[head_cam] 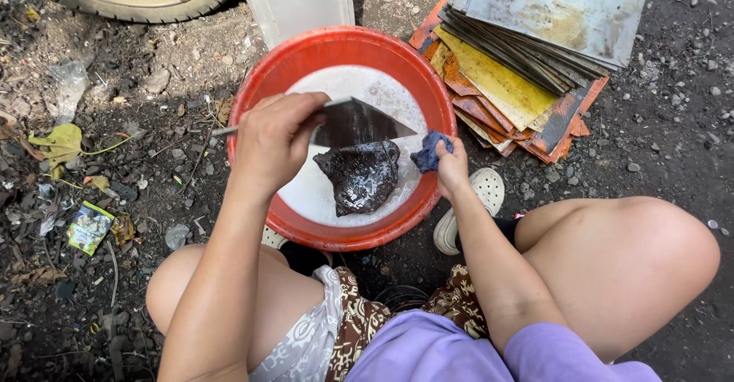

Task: The person sits on the ground and scrubs rectangular metal sheets with a blue cloth using soapy water from a red basin. They repeatedly dip the cloth, wipe both sides of each sheet, and place cleaned sheets into a stack beside the basin.

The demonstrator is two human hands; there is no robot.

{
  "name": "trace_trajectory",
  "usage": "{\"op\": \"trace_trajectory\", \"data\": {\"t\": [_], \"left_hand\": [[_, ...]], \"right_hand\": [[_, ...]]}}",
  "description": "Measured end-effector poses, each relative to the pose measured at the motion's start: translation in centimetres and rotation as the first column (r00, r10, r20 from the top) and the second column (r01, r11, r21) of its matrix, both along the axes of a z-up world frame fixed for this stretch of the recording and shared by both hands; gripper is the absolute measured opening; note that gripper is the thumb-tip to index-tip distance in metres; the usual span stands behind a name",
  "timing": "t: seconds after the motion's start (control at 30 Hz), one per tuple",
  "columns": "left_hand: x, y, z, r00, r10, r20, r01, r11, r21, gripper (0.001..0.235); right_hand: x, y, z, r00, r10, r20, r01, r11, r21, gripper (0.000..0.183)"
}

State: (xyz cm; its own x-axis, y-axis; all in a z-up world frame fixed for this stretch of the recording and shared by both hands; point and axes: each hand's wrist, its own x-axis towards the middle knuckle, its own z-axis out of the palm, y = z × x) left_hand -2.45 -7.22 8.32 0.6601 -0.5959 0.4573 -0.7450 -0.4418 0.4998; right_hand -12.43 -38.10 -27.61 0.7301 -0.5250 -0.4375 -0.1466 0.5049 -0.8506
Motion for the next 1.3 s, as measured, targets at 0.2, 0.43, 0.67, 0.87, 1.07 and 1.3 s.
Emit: {"op": "trace_trajectory", "data": {"t": [0.2,0.43,0.67,0.87,1.07,1.3], "left_hand": [[-1.1,0.0,-0.5,0.982,-0.189,0.014,0.181,0.956,0.231,0.029],[-3.3,4.2,-2.6,0.984,-0.083,-0.155,0.058,0.985,-0.160,0.027],[-4.2,8.3,-7.0,0.634,0.091,-0.768,-0.529,0.775,-0.345,0.058],[-4.0,9.3,-8.2,0.593,0.430,-0.681,-0.642,0.763,-0.077,0.061],[-4.0,9.2,-8.1,0.497,0.348,-0.795,-0.745,0.640,-0.185,0.064],[-3.4,8.2,-9.7,0.476,0.209,-0.854,-0.774,0.561,-0.294,0.059]], "right_hand": [[0.5,-2.1,1.6,1.000,-0.018,0.003,0.018,0.999,-0.042,0.020],[5.3,-2.0,0.5,0.993,0.045,-0.110,-0.076,0.952,-0.297,0.020],[11.5,-1.6,-3.1,0.882,0.365,-0.299,-0.390,0.207,-0.898,0.029],[11.8,-2.0,-7.4,0.449,0.389,-0.804,-0.681,-0.434,-0.590,0.029],[6.6,0.3,-11.7,0.374,0.308,-0.875,-0.786,-0.396,-0.475,0.028],[7.7,-0.3,-9.3,0.398,0.380,-0.835,-0.874,-0.118,-0.471,0.041]]}}
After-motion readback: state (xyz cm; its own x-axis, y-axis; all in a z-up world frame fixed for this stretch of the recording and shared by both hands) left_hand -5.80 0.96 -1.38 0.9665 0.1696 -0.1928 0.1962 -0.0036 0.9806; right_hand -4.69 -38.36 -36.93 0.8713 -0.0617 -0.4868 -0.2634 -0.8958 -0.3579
